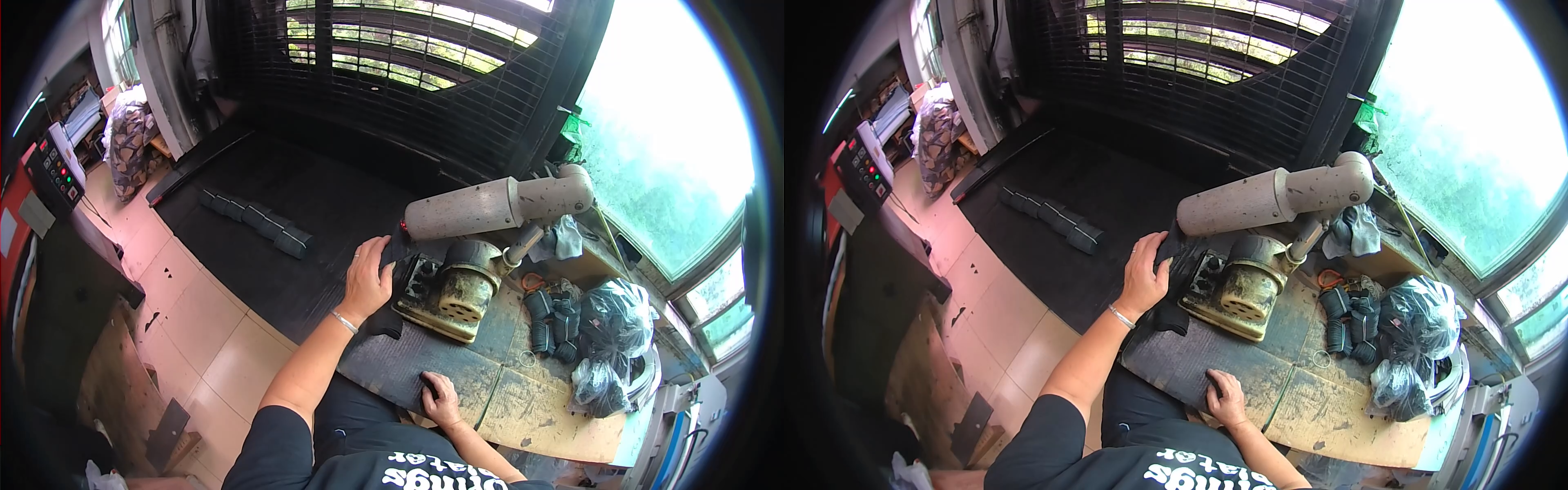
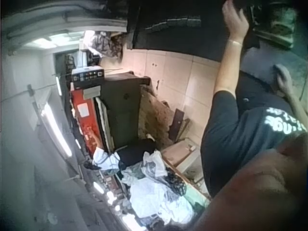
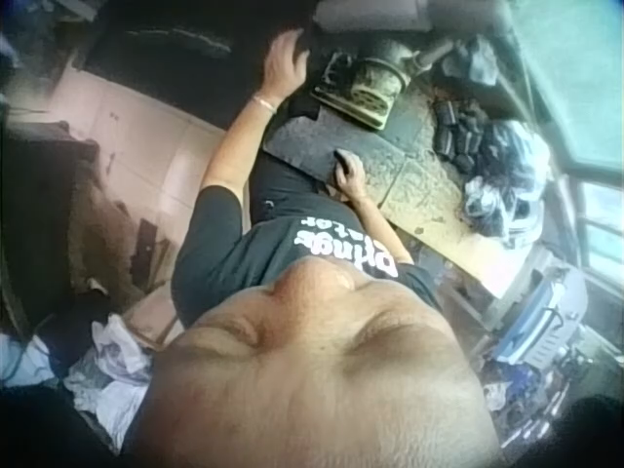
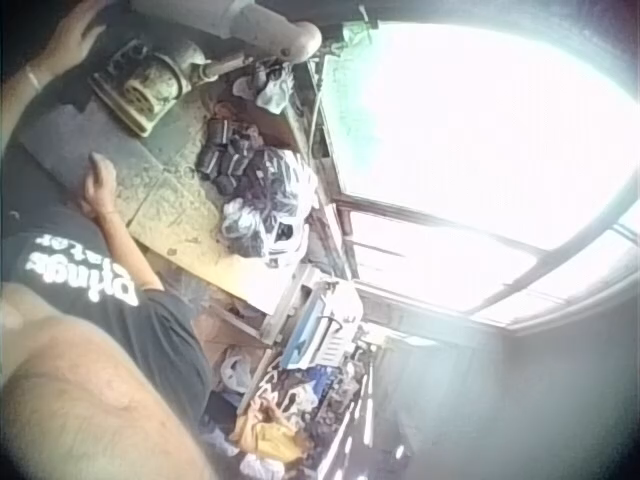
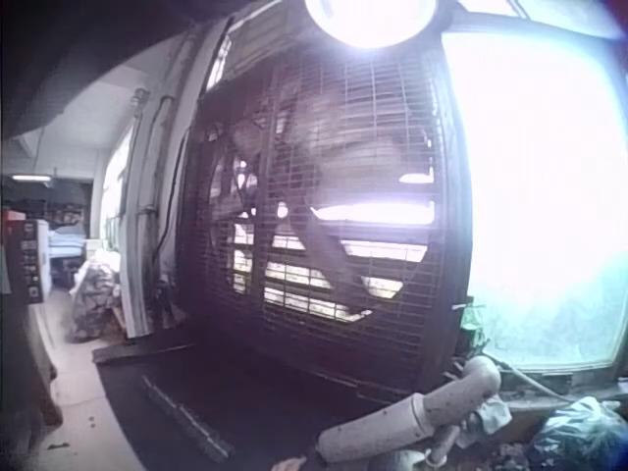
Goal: Grinding and inspecting black shoe components using a bench-mounted machine.
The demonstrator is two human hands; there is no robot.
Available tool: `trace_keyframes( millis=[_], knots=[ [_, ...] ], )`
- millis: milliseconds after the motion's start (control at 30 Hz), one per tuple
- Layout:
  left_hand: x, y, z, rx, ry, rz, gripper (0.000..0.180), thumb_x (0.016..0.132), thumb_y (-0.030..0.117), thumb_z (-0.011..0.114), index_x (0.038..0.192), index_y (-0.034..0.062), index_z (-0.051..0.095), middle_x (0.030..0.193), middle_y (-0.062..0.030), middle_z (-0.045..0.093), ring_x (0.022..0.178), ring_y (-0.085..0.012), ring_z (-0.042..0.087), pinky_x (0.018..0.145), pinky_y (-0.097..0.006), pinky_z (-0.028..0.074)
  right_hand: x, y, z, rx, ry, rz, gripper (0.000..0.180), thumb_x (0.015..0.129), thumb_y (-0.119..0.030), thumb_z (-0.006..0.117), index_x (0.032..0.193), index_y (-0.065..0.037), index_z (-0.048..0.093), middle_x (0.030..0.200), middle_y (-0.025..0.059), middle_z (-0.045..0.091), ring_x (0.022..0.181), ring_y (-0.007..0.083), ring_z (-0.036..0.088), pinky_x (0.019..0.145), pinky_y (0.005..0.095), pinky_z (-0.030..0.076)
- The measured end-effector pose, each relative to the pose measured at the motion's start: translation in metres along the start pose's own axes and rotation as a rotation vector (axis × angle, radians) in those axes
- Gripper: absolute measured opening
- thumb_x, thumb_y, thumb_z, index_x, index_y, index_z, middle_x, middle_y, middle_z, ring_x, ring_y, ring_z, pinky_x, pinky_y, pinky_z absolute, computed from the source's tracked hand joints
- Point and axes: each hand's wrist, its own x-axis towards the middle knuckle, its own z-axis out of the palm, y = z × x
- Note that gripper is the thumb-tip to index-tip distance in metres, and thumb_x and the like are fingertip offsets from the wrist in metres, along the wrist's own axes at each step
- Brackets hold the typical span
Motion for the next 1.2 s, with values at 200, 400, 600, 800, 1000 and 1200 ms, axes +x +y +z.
trace_keyframes(
  millis=[200, 400, 600, 800, 1000, 1200],
  knots=[
    [-0.012, 0.007, -0.002, -0.046, 0.025, 0.009, 0.050, 0.082, 0.000, 0.065, 0.131, -0.0028, 0.054, 0.127, -0.0229, 0.057, 0.117, -0.0428, 0.055, 0.101, -0.046, 0.047, -0.006, 0.000, -0.001, 0.002, -0.002, 0.014, 0.039, 0.082, -0.003, 0.065, 0.121, -0.004, 0.066, 0.117, 0.0177, 0.068, 0.111, 0.0366, 0.063, 0.097, 0.0420, 0.049],
    [-0.083, 0.019, 0.010, -0.536, -0.050, -0.363, 0.044, 0.095, 0.009, 0.064, 0.136, -0.0020, 0.053, 0.125, -0.0138, 0.061, 0.109, -0.0223, 0.061, 0.093, -0.032, 0.048, 0.013, 0.004, -0.004, 0.782, -0.056, 0.514, 0.065, 0.095, -0.015, 0.065, 0.151, 0.002, 0.038, 0.141, 0.0184, 0.056, 0.133, 0.0258, 0.053, 0.112, 0.0379, 0.041],
    [-0.192, 0.067, 0.013, -1.166, -0.160, -0.928, 0.031, 0.103, 0.011, 0.057, 0.132, -0.0013, 0.056, 0.122, -0.0049, 0.064, 0.111, -0.0111, 0.058, 0.099, -0.027, 0.045, 0.058, -0.034, -0.002, 0.930, -0.188, 0.445, 0.073, 0.093, -0.016, 0.071, 0.154, 0.002, 0.034, 0.145, 0.0164, 0.050, 0.134, 0.0211, 0.049, 0.108, 0.0350, 0.042],
    [-0.229, 0.063, 0.022, -1.233, -0.159, -1.009, 0.036, 0.105, 0.012, 0.052, 0.139, -0.0016, 0.050, 0.129, -0.0078, 0.061, 0.119, -0.0137, 0.056, 0.106, -0.030, 0.043, 0.047, -0.040, 0.011, 0.719, -0.191, 0.483, 0.064, 0.086, -0.009, 0.073, 0.143, 0.004, 0.048, 0.131, 0.0138, 0.061, 0.121, 0.0202, 0.059, 0.100, 0.0336, 0.049],
    [-0.231, 0.066, 0.019, -1.385, -0.051, -1.104, 0.035, 0.106, 0.014, 0.052, 0.139, 0.0011, 0.051, 0.127, -0.0030, 0.059, 0.116, -0.0094, 0.054, 0.101, -0.026, 0.043, 0.045, -0.052, 0.023, 0.544, -0.158, 0.433, 0.065, 0.084, -0.009, 0.073, 0.142, 0.004, 0.048, 0.131, 0.0150, 0.061, 0.122, 0.0209, 0.059, 0.099, 0.0326, 0.049],
    [-0.223, 0.051, 0.010, -1.524, -0.183, -1.159, 0.040, 0.104, 0.011, 0.052, 0.142, 0.0007, 0.047, 0.134, -0.0069, 0.058, 0.123, -0.0164, 0.055, 0.108, -0.033, 0.043, 0.053, -0.057, 0.023, 0.377, -0.040, 0.266, 0.062, 0.080, -0.006, 0.075, 0.138, 0.001, 0.054, 0.129, 0.0138, 0.063, 0.118, 0.0204, 0.062, 0.089, 0.0320, 0.053]
  ],
)
